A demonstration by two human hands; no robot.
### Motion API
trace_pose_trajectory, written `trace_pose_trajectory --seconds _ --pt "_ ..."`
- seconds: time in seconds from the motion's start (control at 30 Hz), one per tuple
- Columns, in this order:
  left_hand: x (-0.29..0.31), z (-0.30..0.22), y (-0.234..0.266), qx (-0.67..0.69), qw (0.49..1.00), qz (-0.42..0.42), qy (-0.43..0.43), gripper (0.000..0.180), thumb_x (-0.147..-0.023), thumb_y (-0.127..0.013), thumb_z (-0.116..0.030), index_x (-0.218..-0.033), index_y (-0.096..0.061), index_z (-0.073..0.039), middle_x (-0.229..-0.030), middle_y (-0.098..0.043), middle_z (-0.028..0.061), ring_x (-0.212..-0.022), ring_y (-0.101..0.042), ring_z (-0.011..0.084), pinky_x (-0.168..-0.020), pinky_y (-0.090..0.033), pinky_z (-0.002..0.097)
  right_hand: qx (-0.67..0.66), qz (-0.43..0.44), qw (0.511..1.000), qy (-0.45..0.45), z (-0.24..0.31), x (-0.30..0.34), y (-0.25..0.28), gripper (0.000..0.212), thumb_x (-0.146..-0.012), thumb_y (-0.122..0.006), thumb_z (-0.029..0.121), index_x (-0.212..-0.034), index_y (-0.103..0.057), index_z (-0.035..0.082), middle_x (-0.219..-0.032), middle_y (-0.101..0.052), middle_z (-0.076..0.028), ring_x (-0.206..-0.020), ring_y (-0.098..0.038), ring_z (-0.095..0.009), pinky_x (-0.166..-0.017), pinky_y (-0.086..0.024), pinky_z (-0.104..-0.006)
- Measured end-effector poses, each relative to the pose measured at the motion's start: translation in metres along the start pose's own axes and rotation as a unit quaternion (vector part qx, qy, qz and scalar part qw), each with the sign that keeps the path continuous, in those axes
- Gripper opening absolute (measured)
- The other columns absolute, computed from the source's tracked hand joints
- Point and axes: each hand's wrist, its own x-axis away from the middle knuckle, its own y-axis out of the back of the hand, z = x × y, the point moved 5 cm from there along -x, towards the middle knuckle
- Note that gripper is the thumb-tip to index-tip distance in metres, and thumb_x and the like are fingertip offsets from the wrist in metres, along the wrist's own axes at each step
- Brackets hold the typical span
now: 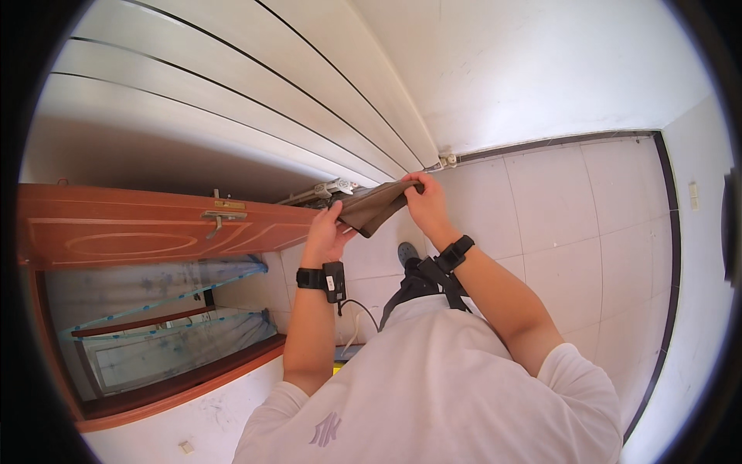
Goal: The person wipes down a white vertical radiator with a dark cloth, cleaning the front panels and then wiping the side edges and the bottom valve components.
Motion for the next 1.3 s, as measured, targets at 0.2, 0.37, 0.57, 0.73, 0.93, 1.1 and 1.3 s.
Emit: trace_pose_trajectory --seconds 0.2,0.37,0.57,0.73,0.93,1.1,1.3 --pt "0.031 0.049 -0.064 0.131 0.991 -0.001 0.016 0.029 -0.099 -0.065 -0.014 -0.127 -0.056 -0.012 -0.125 -0.065 0.0024 -0.114 -0.062 0.0195 -0.105 -0.044 0.0482 0.104 -0.118 0.962 0.221 0.073 -0.005 0.026 0.024 -0.089 -0.05 -0.004 -0.101 -0.069 0.005 -0.1 -0.067 -0.01 -0.087 -0.062 -0.018 -0.08 -0.05 -0.0294" --pt "0.032 0.104 -0.104 0.214 0.965 0.121 0.087 0.035 -0.098 -0.061 -0.006 -0.132 -0.053 -0.011 -0.127 -0.065 0.0031 -0.114 -0.065 0.0211 -0.1 -0.053 0.0394 0.035 0.031 0.956 0.29 0.132 0.005 0.035 0.031 -0.087 -0.044 -0.012 -0.098 -0.069 0.004 -0.108 -0.07 -0.01 -0.099 -0.065 -0.021 -0.09 -0.05 -0.0303" --pt "0.035 0.029 -0.113 0.079 0.973 0.078 -0.201 0.038 -0.096 -0.057 -0.004 -0.133 -0.049 -0.003 -0.124 -0.063 0.0092 -0.125 -0.057 0.0232 -0.109 -0.043 0.0399 -0.022 0.187 0.962 0.196 0.184 0.016 0.052 0.033 -0.089 -0.041 -0.014 -0.105 -0.067 -0.002 -0.112 -0.071 -0.011 -0.106 -0.066 -0.019 -0.096 -0.052 -0.0298" --pt "0.044 -0.038 -0.125 -0.079 0.939 0.175 -0.286 0.039 -0.093 -0.058 -0.002 -0.132 -0.052 -0.001 -0.121 -0.062 0.0083 -0.122 -0.054 0.0179 -0.108 -0.039 0.034 -0.069 0.241 0.948 0.197 0.208 0.018 0.06 0.039 -0.088 -0.039 -0.015 -0.115 -0.064 -0.002 -0.112 -0.072 -0.013 -0.106 -0.068 -0.019 -0.094 -0.054 -0.0311" --pt "0.054 -0.056 -0.11 0.004 0.924 0.205 -0.324 0.027 -0.087 -0.056 0.004 -0.113 -0.055 -0.004 -0.106 -0.063 0.0023 -0.102 -0.057 0.0112 -0.096 -0.044 0.0281 -0.029 0.253 0.949 0.184 0.21 0.017 0.064 0.039 -0.089 -0.039 -0.012 -0.12 -0.062 -0.004 -0.113 -0.072 -0.013 -0.106 -0.068 -0.02 -0.092 -0.056 -0.0317" --pt "0.045 -0.062 -0.087 0.016 0.961 0.143 -0.237 0.016 -0.098 -0.051 -0.008 -0.113 -0.054 -0.011 -0.084 -0.051 -0.0062 -0.069 -0.04 0.003 -0.059 -0.03 0.0211 -0.058 0.27 0.96 -0.052 0.129 -0.019 0.067 0.038 -0.105 -0.04 0.021 -0.132 -0.057 0.002 -0.124 -0.068 -0.012 -0.106 -0.068 -0.021 -0.089 -0.056 -0.035" --pt "0.018 -0.025 -0.048 0.098 0.984 0.105 -0.107 0.029 -0.108 -0.046 -0.028 -0.131 -0.054 -0.013 -0.127 -0.062 0.0057 -0.122 -0.057 0.0186 -0.106 -0.045 0.0357 -0.193 0.356 0.864 -0.298 0.093 0.013 0.017 0.063 -0.105 -0.033 0.058 -0.142 -0.052 0.011 -0.133 -0.066 -0.009 -0.11 -0.068 -0.029 -0.091 -0.055 -0.0465"
